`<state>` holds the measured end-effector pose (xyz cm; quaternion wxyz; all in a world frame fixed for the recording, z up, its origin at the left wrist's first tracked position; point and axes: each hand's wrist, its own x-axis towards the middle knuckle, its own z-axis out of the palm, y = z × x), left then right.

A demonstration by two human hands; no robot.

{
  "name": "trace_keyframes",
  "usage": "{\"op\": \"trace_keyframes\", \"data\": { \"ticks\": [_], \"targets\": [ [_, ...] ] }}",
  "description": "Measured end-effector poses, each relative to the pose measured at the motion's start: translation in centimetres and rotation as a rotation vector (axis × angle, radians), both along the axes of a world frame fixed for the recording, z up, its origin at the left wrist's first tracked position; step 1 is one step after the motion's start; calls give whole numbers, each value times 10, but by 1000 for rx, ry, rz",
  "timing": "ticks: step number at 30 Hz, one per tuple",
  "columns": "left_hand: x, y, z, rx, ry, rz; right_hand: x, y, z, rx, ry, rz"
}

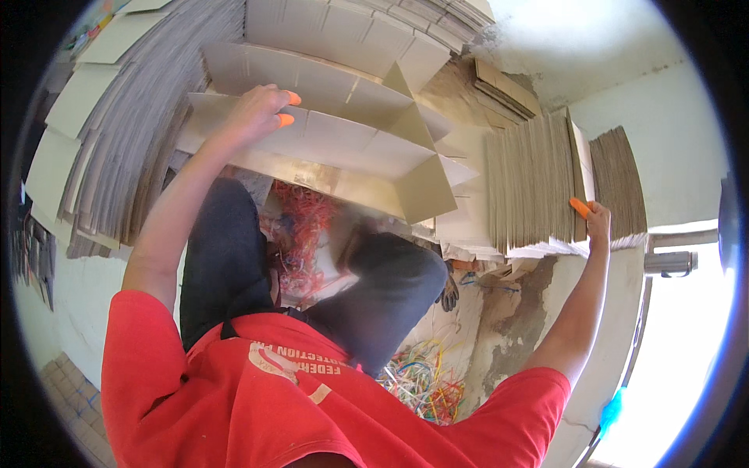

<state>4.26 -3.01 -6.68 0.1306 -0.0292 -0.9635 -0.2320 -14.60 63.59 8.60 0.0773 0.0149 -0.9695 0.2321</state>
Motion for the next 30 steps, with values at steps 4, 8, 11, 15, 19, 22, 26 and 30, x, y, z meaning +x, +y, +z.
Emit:
{"op": "trace_keyframes", "data": {
  "ticks": [4,8,11,15,19,22,26,30],
  "targets": [
    [0,6,-5,-19,2,40,8,-20,3,428,206,-32],
    [-3,8,-8,-43,80,26,5,-14,8,98,27,-144],
    [-4,8,-13,-70,122,-9,7,-12,6,-154,-17,-113],
    [-9,24,-6,27,128,-36,3,-5,21,599,478,-198],
    [-6,31,-6,-16,117,-68,37,-134,53,534,999,167],
    [-11,41,-3,-28,104,-117,72,-213,67,14,689,328],
    [-24,48,-19,39,37,-136,95,-279,44,-448,173,536],
    [-27,51,-32,62,177,-183,102,-316,22,-538,-77,555]
  ]
}}
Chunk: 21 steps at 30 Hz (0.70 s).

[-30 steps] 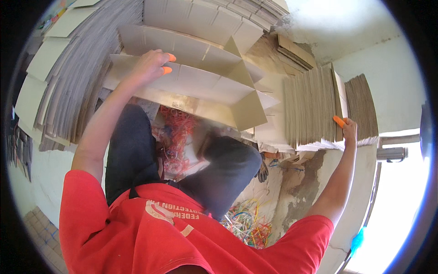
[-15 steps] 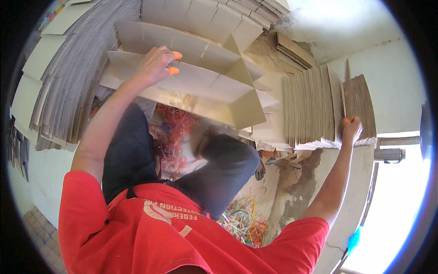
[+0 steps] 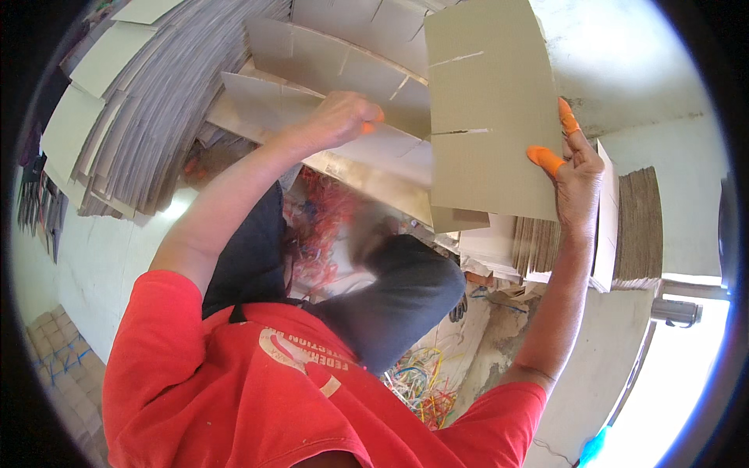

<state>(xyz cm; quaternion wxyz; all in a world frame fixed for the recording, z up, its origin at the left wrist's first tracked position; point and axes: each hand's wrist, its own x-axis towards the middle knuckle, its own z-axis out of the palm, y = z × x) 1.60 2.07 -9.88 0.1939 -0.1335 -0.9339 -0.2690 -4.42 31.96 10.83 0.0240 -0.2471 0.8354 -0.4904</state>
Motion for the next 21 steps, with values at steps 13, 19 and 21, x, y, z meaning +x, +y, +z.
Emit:
{"op": "trace_keyframes", "data": {
  "ticks": [13,19,21],
  "targets": [
    [-1,10,3,26,-51,54,-17,-21,-22,1,-46,53],
    [-1,11,5,33,-47,56,-17,-31,-7,50,-139,61],
    [-1,10,5,37,-42,55,-19,-32,-9,53,-111,80]
  ]
}}
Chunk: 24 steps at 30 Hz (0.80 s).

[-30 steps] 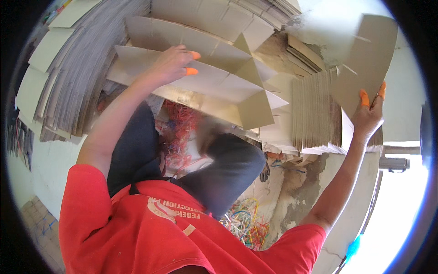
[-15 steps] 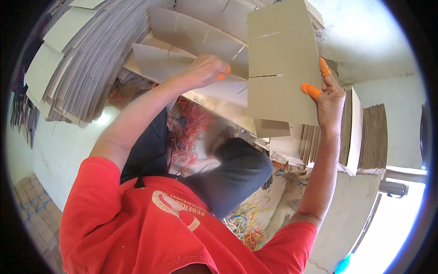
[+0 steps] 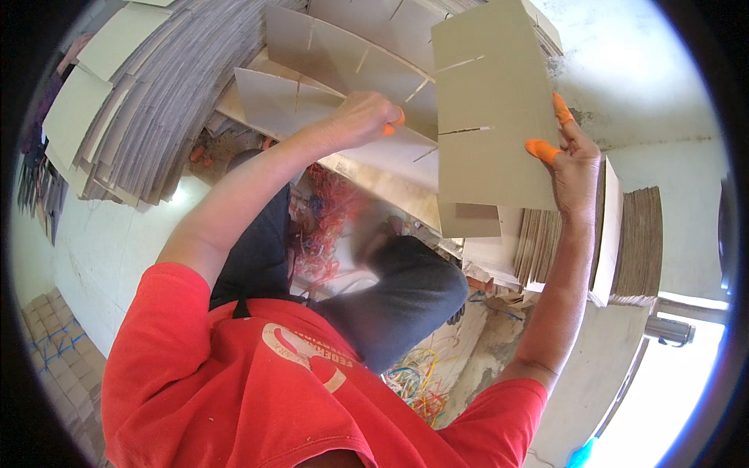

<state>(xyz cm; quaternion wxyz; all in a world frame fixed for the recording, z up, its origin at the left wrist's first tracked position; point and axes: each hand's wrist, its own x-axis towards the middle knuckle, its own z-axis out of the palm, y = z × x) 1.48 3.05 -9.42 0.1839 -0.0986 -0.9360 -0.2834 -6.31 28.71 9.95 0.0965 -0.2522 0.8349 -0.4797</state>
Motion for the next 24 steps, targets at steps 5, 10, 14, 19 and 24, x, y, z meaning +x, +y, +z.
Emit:
{"op": "trace_keyframes", "data": {
  "ticks": [5,10,14,19,24],
  "targets": [
    [-2,2,4,-13,-27,-2,-12,-1,-20,1,139,60],
    [-2,2,1,14,-24,-32,-12,-14,0,112,11,170],
    [-3,5,3,25,-33,-20,-18,-25,-24,166,104,207],
    [-7,7,2,48,2,-33,-22,-29,-86,376,359,251],
    [-9,8,1,28,-27,-4,-22,-38,-59,528,270,258]
  ]
}}
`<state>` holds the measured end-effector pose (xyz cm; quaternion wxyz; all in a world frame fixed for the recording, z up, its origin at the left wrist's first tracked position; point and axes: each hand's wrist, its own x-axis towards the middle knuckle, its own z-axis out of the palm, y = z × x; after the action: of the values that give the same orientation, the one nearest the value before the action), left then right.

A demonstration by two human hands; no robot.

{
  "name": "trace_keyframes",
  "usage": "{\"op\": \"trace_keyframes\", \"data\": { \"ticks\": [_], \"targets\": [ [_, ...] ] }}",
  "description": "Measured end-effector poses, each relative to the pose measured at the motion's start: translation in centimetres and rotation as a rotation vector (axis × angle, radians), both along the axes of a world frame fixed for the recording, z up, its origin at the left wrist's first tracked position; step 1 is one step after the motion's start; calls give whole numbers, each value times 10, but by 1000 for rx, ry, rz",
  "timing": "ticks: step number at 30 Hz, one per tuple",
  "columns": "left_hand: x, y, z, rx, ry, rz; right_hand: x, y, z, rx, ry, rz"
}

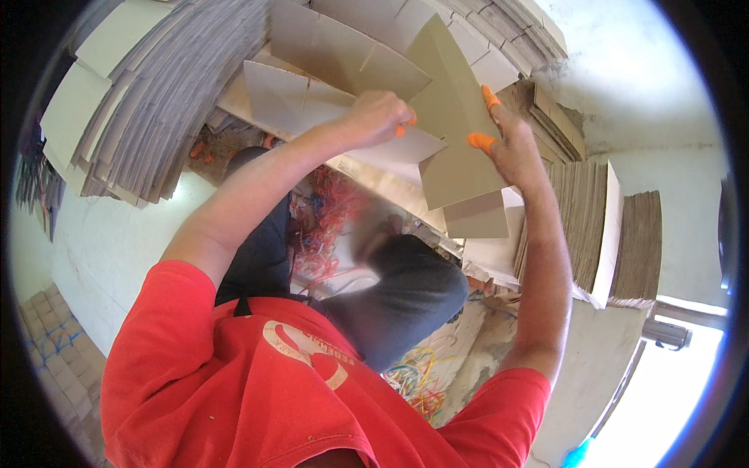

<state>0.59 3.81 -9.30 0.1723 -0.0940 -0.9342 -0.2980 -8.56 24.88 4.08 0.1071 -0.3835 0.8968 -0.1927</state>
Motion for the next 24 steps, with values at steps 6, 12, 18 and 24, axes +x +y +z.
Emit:
{"op": "trace_keyframes", "data": {
  "ticks": [6,12,18,24],
  "targets": [
    [-5,3,1,-32,-54,22,-6,-4,-7,52,78,79],
    [-5,3,5,-40,-36,31,6,4,-2,86,44,101],
    [0,14,13,-112,-135,11,22,5,-16,227,164,82],
    [-2,24,14,-274,-170,-7,18,16,-3,100,32,63]
  ]
}}
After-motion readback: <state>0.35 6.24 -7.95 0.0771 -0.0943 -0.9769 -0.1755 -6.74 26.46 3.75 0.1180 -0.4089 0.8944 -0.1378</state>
